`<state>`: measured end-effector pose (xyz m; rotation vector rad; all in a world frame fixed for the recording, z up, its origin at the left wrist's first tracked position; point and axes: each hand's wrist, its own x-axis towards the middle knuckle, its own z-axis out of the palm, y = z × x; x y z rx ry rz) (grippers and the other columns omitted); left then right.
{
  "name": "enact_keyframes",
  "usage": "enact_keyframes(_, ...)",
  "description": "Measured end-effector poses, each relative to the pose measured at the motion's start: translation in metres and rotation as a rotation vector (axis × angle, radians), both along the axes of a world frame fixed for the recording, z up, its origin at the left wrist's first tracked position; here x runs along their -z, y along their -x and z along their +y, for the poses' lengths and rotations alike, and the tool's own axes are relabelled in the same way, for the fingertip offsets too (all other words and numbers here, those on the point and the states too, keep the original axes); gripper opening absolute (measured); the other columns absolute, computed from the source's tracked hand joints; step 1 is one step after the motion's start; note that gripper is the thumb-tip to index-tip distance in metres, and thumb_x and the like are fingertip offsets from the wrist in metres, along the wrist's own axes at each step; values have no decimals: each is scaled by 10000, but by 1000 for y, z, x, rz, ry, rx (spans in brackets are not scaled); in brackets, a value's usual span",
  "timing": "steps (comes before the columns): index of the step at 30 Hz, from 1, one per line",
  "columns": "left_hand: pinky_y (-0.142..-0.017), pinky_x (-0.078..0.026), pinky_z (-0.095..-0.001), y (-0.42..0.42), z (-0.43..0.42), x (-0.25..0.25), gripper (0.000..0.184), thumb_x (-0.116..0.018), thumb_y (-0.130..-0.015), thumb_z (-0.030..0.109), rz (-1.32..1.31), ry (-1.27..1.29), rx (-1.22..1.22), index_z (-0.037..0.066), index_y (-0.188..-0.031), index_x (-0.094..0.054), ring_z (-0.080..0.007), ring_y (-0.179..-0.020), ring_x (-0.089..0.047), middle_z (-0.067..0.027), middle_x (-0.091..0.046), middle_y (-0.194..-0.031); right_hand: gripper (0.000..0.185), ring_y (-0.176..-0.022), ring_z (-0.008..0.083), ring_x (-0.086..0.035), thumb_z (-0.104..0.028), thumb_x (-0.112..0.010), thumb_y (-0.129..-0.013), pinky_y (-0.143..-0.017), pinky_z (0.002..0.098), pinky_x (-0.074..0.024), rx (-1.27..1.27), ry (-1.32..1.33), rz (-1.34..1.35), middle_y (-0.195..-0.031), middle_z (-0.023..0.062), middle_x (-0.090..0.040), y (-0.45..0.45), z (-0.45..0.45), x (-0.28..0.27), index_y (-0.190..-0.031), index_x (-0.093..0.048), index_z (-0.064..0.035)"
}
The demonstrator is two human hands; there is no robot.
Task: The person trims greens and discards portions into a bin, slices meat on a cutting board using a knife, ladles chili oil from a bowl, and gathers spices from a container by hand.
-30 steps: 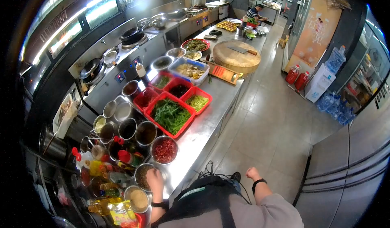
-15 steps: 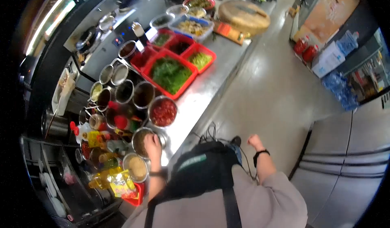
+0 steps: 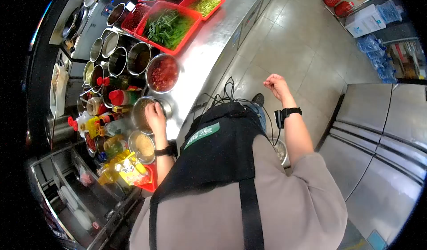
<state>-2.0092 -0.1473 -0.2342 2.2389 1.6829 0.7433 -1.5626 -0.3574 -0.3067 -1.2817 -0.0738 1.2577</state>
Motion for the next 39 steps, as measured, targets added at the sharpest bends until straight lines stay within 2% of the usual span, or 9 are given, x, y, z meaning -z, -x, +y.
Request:
enact_keyframes(15, -870, -394, -420, -4, -1, -4, 248, -510, -880, 218, -3, 1, -25, -13, -929, -587, -347, -1005, -504, -178, -552, -1073, 127, -681, 176, -567, 70, -425, -762, -725, 293, -516, -17, -11, 15, -688, 66, -541, 2, 0, 4, -731, -507, -21)
enact_keyframes(19, -804, -423, -431, -1, 3, 3, 200, -535, -852, 178, 22, -125, 15, -10, -871, -598, -357, -913, -533, -179, -575, -983, 111, -703, 158, -572, -2, -474, -808, -743, 296, -505, -48, 8, -58, -711, 51, -550, 1, -7, 12, -723, -533, -43)
enact_keyframes(24, -820, -417, -431, 7, 7, 7, 199, -555, -842, 193, 23, -46, 0, 2, -873, -597, -352, -940, -525, -177, -568, -995, 103, -660, 159, -557, -2, -476, -785, -698, 282, -500, -92, 96, -92, -672, 38, -538, 2, -16, 30, -707, -527, -45)
enact_keyframes(27, -869, -389, -437, 6, 4, 5, 222, -562, -839, 211, 5, 35, -38, 1, -908, -585, -348, -1014, -494, -174, -544, -1062, 115, -608, 157, -541, 19, -463, -739, -622, 274, -480, -169, 180, -193, -628, 47, -544, -2, -35, 58, -672, -537, -39)
enact_keyframes(29, -882, -377, -442, 7, 1, 4, 242, -568, -834, 214, 30, 50, -1, 0, -946, -569, -348, -1042, -477, -173, -528, -1092, 130, -549, 156, -514, 46, -443, -680, -556, 276, -447, -322, 378, -477, -585, 64, -544, 0, -52, 74, -621, -539, -19)
enact_keyframes(32, -879, -380, -442, 7, -2, -1, 294, -593, -811, 233, 99, 18, 28, -2, -982, -549, -348, -1053, -473, -174, -523, -1103, 158, -529, 171, -551, 45, -422, -680, -514, 268, -456, -525, 480, -631, -608, 97, -583, -2, -87, 106, -677, -575, 4)
enact_keyframes(36, -839, -402, -447, 9, -4, 0, 299, -592, -810, 255, 134, 16, -18, -1, -960, -553, -350, -1018, -485, -171, -529, -1069, 160, -541, 201, -590, 65, -436, -669, -493, 299, -475, -367, 571, -408, -629, 128, -604, -13, -140, 169, -661, -589, 20)
enact_keyframes(37, -839, -402, -447, 8, -5, -1, 299, -592, -810, 255, 134, 18, -16, -1, -960, -553, -350, -1018, -485, -171, -529, -1069, 153, -542, 206, -596, 64, -448, -673, -496, 307, -484, -268, 570, -287, -628, 126, -604, -12, -144, 168, -647, -591, 13)
enact_keyframes(39, -793, -422, -450, 5, -3, -3, 292, -580, -818, 275, 196, 86, -54, 6, -926, -552, -342, -978, -499, -160, -534, -1011, 141, -556, 208, -602, 57, -464, -680, -510, 309, -494, -295, 588, -299, -636, 127, -607, -11, -150, 167, -653, -595, 12)
